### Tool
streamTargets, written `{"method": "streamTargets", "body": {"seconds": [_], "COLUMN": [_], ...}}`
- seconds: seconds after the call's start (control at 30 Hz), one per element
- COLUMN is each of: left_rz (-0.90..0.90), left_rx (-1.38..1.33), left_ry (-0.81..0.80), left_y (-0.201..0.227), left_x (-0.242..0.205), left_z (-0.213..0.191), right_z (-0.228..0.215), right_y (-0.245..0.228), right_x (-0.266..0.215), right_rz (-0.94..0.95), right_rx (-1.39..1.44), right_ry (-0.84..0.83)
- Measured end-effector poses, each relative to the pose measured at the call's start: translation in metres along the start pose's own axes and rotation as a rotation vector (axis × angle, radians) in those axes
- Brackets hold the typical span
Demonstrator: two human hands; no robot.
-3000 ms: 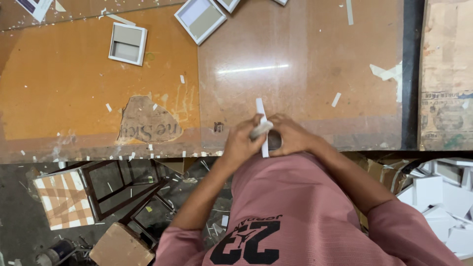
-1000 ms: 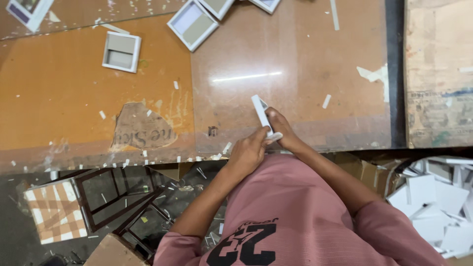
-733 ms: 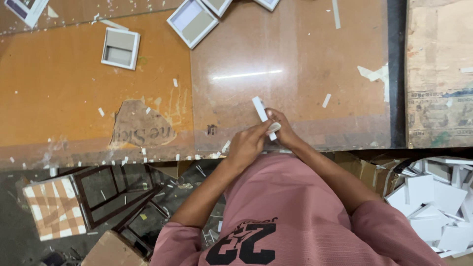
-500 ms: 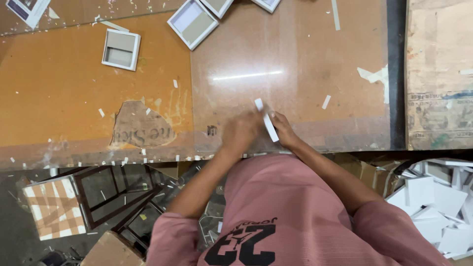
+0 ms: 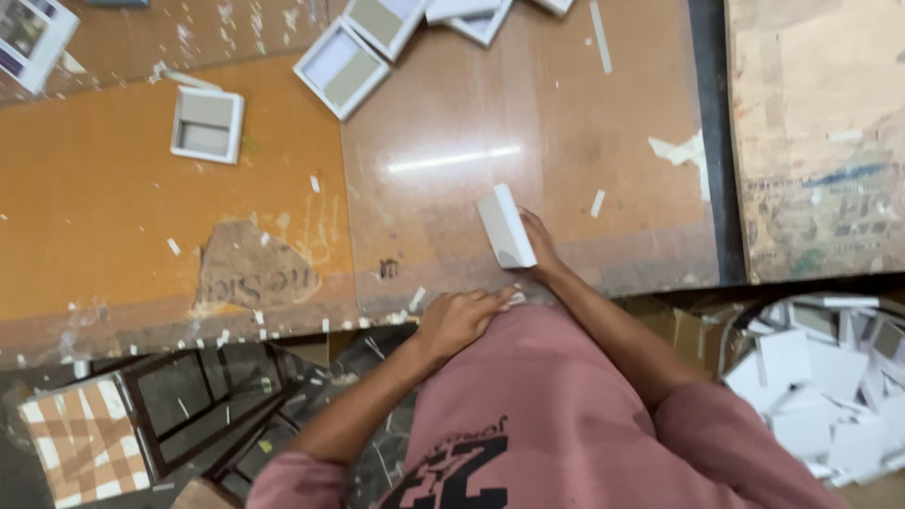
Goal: The person assembles small white picture frames by hand. They pick up frame parts, align them, and press them together on a workbench, then place the completed frames aside.
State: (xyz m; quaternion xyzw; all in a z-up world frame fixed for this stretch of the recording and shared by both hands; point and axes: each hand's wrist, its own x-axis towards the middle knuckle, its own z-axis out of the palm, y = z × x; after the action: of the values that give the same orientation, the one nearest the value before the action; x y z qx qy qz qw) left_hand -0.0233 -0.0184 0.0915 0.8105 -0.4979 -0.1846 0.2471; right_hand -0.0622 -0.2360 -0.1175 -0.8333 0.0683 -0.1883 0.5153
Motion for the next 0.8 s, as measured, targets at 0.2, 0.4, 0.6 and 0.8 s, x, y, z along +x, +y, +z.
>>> {"method": "streamTargets", "body": {"seconds": [0.2,0.4,0.6,0.8], "left_rz": [-0.108,-0.109,-0.023,0.099], "left_rx": [-0.294,-0.444,-0.366,-0.196], "left_ry": [0.136,0.105,0.196,0.294], "left_y": [-0.015,-0.009,-0.011,-0.032], "left_x": [-0.014,0.02,0.073,0.143], "left_z": [0.01,0.037,0.03,0.01], "right_z": [-0.111,-0.182,-0.162,-0.144], "right_y": [-0.042,-0.048,-0.032,-0.077], "right_x": [-0.038,-0.098,-0.061,-0.001], "right_rz": [0.57,0.435,0.577,0.902], "right_rx": [1.608,1.651,1.366,0.073], "right_ry": [0.353,0.577,0.421,0.263]}}
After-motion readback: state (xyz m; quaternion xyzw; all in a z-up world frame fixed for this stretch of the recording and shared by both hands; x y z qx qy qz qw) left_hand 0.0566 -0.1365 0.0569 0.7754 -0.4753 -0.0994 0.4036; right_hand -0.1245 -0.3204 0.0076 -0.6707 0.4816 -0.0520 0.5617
